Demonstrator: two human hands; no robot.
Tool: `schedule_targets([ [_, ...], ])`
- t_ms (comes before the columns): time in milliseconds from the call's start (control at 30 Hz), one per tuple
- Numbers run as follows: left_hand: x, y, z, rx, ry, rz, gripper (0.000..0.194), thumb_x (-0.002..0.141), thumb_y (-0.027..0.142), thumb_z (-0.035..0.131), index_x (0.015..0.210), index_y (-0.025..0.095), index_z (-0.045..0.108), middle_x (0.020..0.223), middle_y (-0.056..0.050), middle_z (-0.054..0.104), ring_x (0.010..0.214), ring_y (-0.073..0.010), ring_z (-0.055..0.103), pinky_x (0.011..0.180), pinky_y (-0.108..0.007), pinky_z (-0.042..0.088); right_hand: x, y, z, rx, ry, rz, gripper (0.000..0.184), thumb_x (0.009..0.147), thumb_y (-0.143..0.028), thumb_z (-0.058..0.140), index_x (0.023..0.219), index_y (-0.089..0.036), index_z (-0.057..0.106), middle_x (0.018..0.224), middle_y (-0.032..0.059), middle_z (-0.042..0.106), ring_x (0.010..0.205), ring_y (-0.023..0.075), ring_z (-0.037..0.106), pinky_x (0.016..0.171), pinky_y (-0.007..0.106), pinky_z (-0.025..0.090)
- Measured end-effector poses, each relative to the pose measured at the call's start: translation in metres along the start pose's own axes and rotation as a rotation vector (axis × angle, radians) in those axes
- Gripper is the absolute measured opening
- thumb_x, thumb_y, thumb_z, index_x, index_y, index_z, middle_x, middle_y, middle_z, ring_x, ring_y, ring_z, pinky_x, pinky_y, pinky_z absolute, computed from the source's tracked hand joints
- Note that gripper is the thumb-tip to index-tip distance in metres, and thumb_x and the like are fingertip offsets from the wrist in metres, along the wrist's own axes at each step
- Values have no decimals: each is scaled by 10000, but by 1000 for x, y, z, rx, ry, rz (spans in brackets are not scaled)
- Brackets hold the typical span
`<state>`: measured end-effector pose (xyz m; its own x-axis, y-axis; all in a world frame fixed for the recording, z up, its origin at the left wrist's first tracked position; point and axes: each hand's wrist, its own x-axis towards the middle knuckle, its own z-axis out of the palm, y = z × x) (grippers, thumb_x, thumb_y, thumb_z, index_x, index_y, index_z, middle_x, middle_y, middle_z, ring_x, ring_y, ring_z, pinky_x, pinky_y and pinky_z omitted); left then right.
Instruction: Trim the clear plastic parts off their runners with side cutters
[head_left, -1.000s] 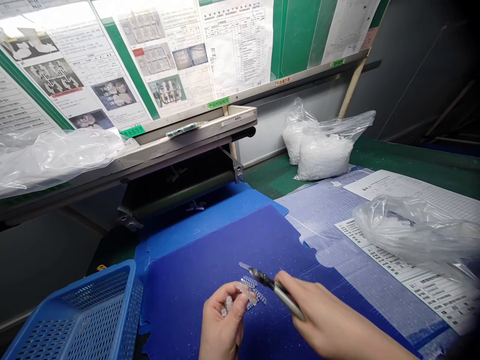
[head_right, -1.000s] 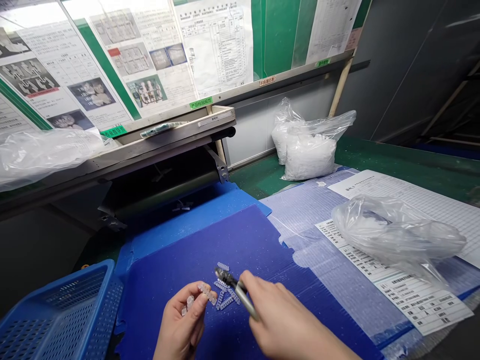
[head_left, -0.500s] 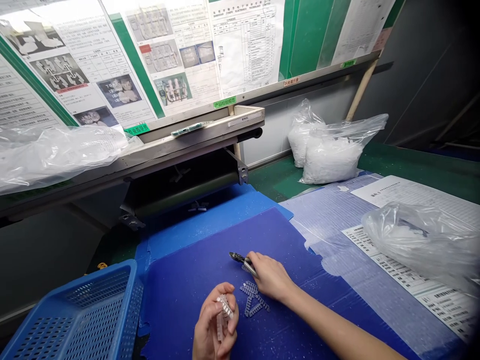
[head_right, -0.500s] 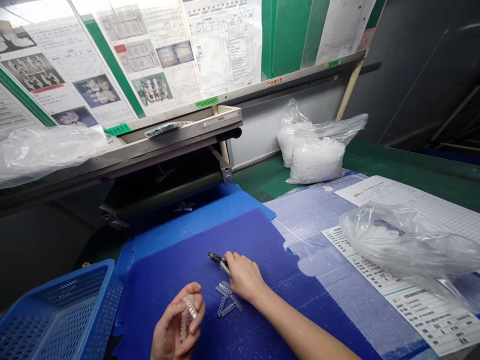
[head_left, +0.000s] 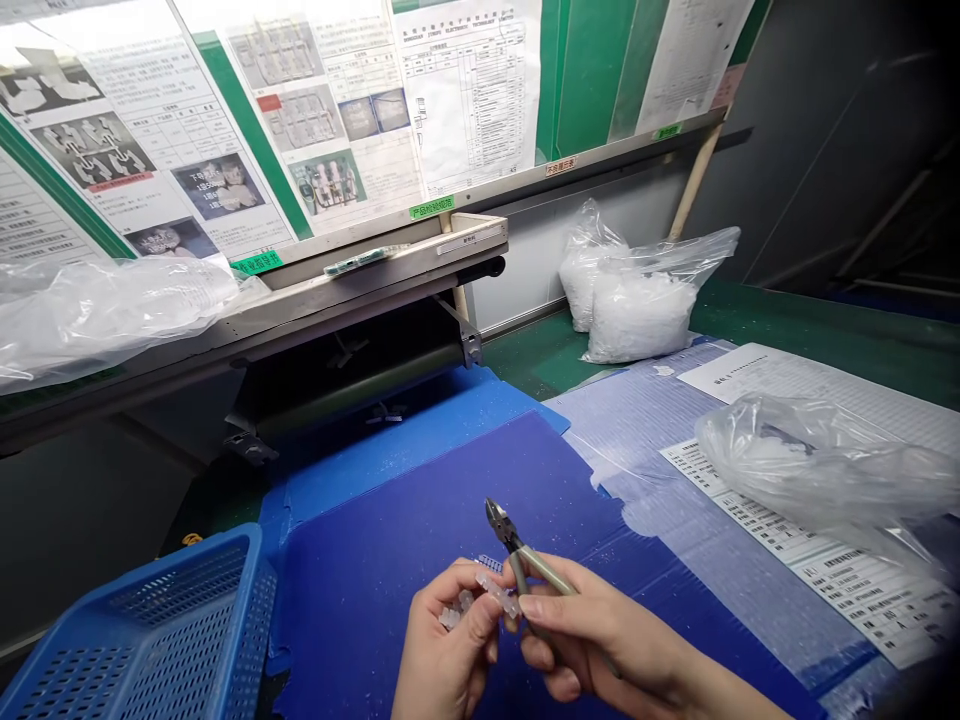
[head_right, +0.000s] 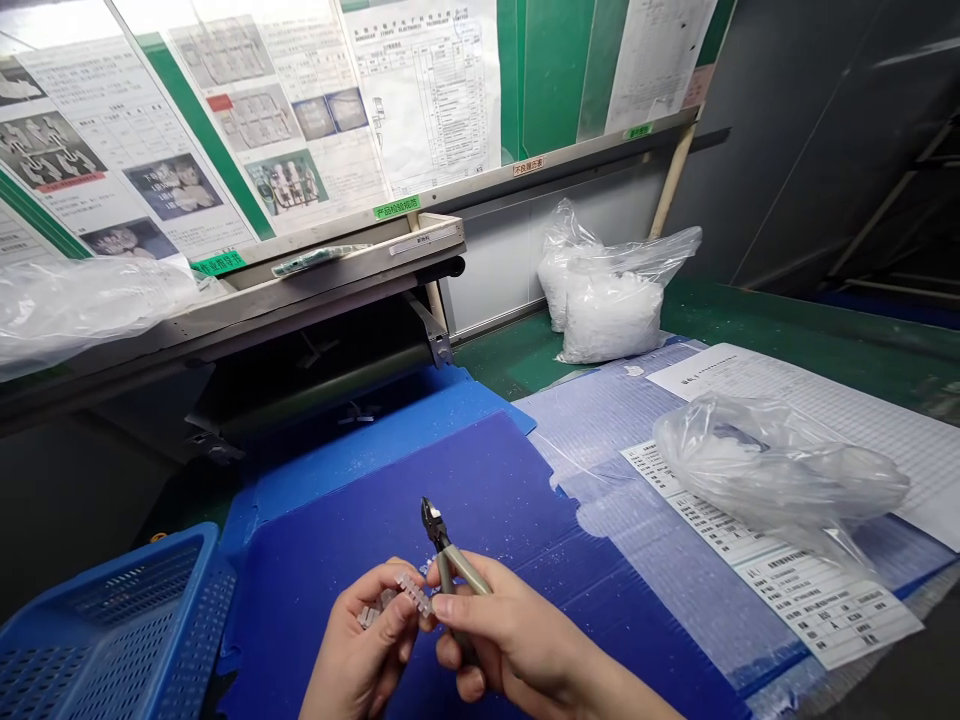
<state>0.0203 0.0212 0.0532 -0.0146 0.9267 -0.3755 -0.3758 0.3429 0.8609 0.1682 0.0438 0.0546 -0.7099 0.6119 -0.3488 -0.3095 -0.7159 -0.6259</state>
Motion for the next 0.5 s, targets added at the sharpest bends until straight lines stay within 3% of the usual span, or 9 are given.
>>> schedule_targets([
  [133, -7, 10, 2, 39, 102, 3, 273, 594, 341, 737, 634, 104, 608, 539, -5, 540, 351, -9, 331, 362, -142, 188, -25, -14, 7, -957, 239, -178, 157, 789, -256, 493, 930, -201, 451, 925, 28, 529, 829, 171, 502, 717, 277, 392],
  [200, -9, 14, 3, 46, 137, 6, 294, 580, 358, 743, 625, 109, 594, 447, 33, 460, 345, -18, 306, 359, -145, 182, -36, -17, 10, -1321, 349, -218, 199, 743, -214, 496, 942, -217, 480, 974, 39, 545, 890, 221, 516, 709, 306, 418],
  [333, -11, 15, 4, 69, 191, -2, 318, 558, 379, 750, 632, 119, 582, 457, 40, 445, 358, -24, 300, 362, -151, 189, -46, -13, 13, -1656, 387, -325, 270, 689, -185, 505, 957, -216, 497, 956, 54, 576, 841, 248, 557, 592, 320, 475],
  [500, -11, 10, 4, 77, 187, -1, 333, 560, 391, 747, 626, 114, 574, 442, 57, 389, 370, -20, 289, 371, -149, 165, -47, -7, 11, -1798, 410, -427, 289, 662, -157, 482, 946, -207, 478, 909, 58, 587, 779, 240, 572, 511, 316, 483],
])
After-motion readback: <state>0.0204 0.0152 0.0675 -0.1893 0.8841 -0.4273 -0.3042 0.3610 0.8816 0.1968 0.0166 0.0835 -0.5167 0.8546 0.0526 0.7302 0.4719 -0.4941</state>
